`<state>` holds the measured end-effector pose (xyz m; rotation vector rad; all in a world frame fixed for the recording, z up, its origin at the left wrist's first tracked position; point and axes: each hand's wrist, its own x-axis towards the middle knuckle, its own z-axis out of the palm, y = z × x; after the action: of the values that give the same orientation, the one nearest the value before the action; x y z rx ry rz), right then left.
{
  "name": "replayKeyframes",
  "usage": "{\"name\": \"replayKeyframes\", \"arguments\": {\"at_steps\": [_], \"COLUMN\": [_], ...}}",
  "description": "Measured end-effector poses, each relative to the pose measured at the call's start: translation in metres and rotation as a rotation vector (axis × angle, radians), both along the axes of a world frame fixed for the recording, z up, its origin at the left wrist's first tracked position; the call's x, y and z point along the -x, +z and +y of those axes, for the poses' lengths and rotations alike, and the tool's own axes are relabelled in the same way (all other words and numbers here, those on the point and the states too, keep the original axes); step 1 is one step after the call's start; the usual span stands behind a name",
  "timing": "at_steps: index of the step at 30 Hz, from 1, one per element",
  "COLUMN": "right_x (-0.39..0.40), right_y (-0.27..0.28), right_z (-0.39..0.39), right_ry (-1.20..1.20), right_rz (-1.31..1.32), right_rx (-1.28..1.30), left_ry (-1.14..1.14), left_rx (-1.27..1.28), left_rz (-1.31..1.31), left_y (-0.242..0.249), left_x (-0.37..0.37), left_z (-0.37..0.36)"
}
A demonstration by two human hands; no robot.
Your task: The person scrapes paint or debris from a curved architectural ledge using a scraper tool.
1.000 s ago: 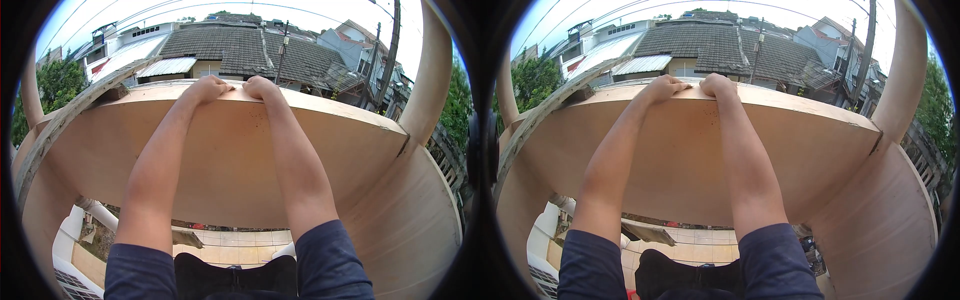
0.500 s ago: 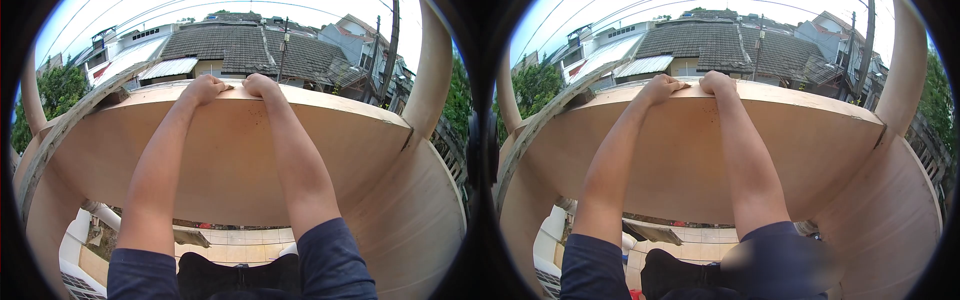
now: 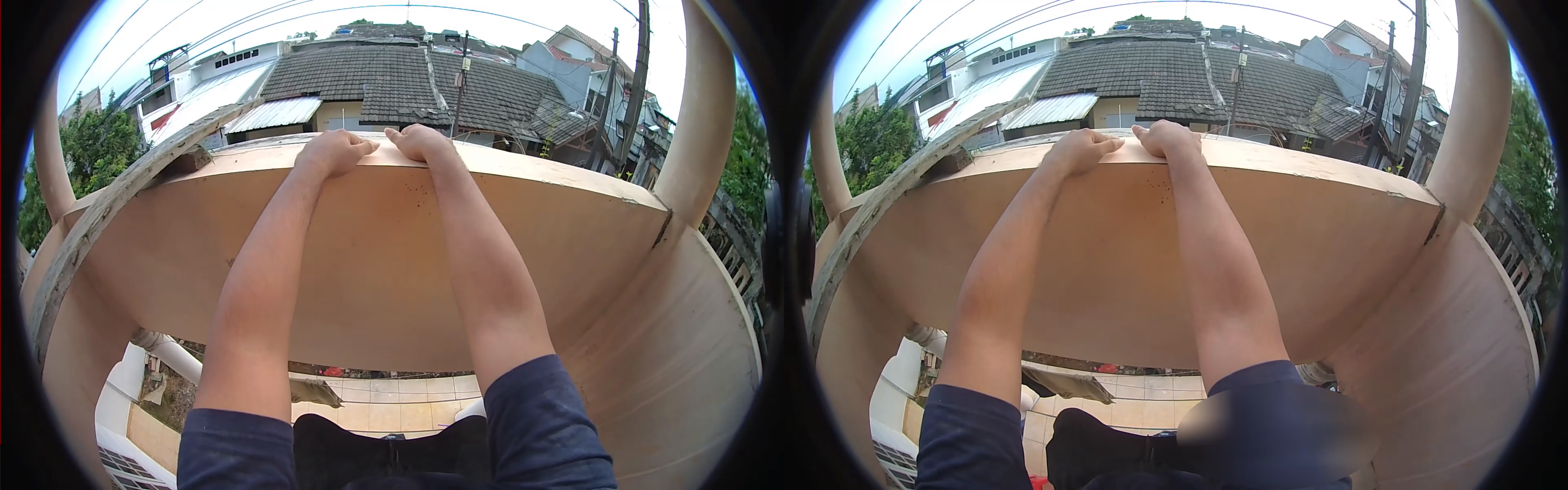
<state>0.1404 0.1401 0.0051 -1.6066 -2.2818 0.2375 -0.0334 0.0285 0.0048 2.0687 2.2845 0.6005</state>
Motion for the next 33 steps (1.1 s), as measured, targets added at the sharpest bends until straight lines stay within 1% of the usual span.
{"name": "replayKeyframes", "arguments": {"at_steps": [2,4,8,10,11,12,14,15,16,18,19,21,25,26,27,28,30,31,33], "right_x": [-0.002,-0.004,-0.001,-0.004,-0.005,-0.004,-0.002,-0.001,-0.002,-0.003,-0.001,-0.002,-0.002,-0.003,-0.004,-0.003,-0.002,-0.003,-0.003], "right_y": [0.002,0.004,0.0,0.005,0.007,0.006,0.005,0.004,0.003,0.004,0.003,0.003,0.005,0.004,0.002,0.0,0.0,0.002,0.005], "right_z": [-0.004,-0.006,-0.001,-0.011,-0.015,-0.015,-0.005,-0.005,-0.007,-0.007,-0.004,-0.004,-0.007,-0.007,-0.009,-0.005,0.0,-0.004,-0.009], "right_ry": [-0.006,0.042,0.005,0.014,0.003,-0.006,0.03,0.017,0.018,0.006,-0.006,0.008,0.014,0.014,0.016,0.013,0.023,0.023,0.017], "right_rz": [0.017,-0.02,0.006,0.015,0.007,-0.003,-0.005,-0.013,-0.014,-0.017,-0.001,0.007,-0.002,-0.003,0.007,0.008,-0.008,-0.018,-0.009], "right_rx": [0.025,0.04,0.014,0.036,0.027,0.024,0.059,0.04,0.044,0.038,0.05,0.054,0.053,0.052,-0.003,-0.008,0.026,0.028,0.026], "left_ry": [0.018,0.162,0.126,-0.122,-0.24,-0.239,-0.347,-0.324,-0.322,-0.223,-0.217,-0.079,-0.013,-0.108,-0.204,-0.207,-0.406,-0.393,-0.363], "left_rx": [-0.026,0.011,-0.028,0.009,-0.085,-0.083,-0.191,-0.259,-0.255,-0.286,-0.285,-0.307,-0.326,-0.404,-0.481,-0.486,-0.89,-0.998,-1.036], "left_rz": [-0.038,0.02,0.098,-0.054,-0.078,-0.076,0.005,0.095,0.095,0.24,0.243,0.258,0.24,0.217,0.194,0.196,0.202,0.252,0.268], "left_y": [-0.006,-0.004,-0.008,-0.008,-0.014,-0.013,-0.016,-0.017,-0.019,-0.022,-0.023,-0.023,-0.026,-0.029,-0.034,-0.043,-0.065,-0.071,-0.075], "left_x": [-0.001,-0.009,0.002,0.013,0.017,0.015,0.014,0.006,0.002,-0.003,-0.006,-0.014,-0.019,-0.013,-0.008,-0.004,0.0,-0.002,-0.004], "left_z": [0.007,0.008,0.012,0.015,0.017,0.011,-0.003,-0.016,-0.016,-0.018,-0.02,-0.023,-0.03,-0.029,-0.027,-0.022,-0.014,-0.013,-0.011]}}
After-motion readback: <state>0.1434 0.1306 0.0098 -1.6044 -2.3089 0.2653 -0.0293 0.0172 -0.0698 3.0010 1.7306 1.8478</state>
